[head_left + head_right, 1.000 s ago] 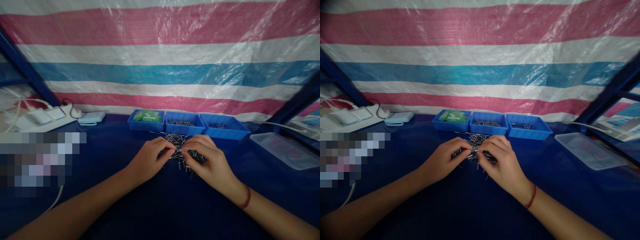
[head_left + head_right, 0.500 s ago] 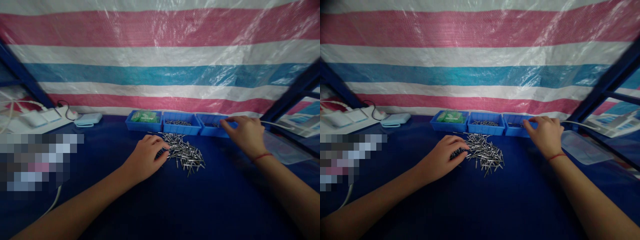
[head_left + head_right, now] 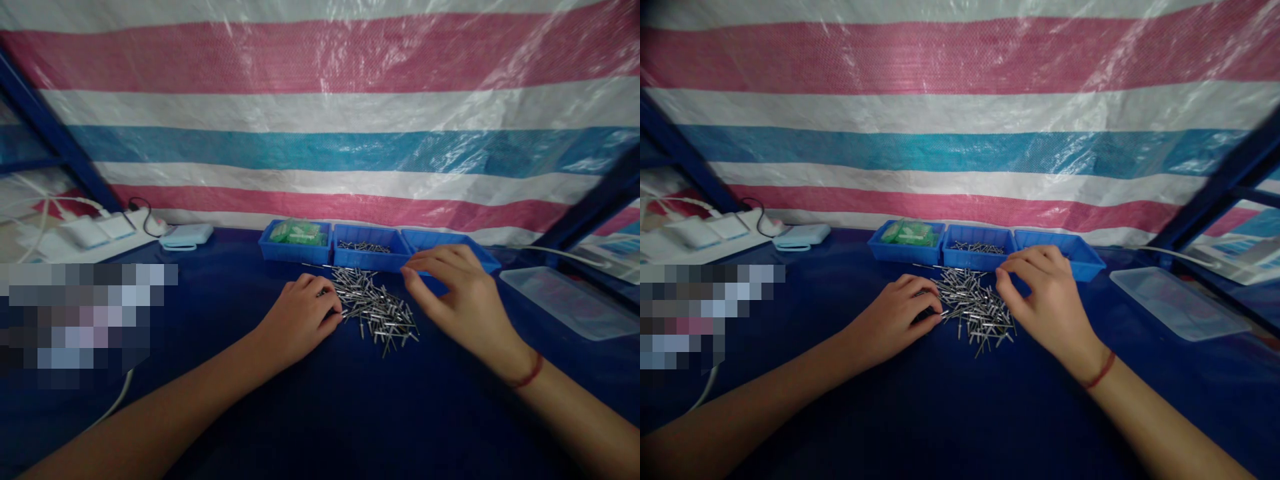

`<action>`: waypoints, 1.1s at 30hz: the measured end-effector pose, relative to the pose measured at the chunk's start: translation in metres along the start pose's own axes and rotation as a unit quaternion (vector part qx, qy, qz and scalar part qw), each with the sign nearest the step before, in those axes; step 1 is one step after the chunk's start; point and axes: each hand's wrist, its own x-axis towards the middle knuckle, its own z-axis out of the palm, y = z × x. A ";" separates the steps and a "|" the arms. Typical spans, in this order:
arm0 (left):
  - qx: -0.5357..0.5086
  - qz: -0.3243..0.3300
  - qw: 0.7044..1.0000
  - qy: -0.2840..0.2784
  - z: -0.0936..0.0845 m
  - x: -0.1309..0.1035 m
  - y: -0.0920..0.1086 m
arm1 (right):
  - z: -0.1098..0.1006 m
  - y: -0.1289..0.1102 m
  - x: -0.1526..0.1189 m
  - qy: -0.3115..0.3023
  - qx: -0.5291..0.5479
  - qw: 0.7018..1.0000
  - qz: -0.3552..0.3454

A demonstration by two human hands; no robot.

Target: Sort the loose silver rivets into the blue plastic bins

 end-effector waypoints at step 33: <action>-0.534 -0.145 0.829 0.075 -0.009 0.005 0.024 | 0.011 -0.037 -0.010 -0.056 0.210 0.976 -0.033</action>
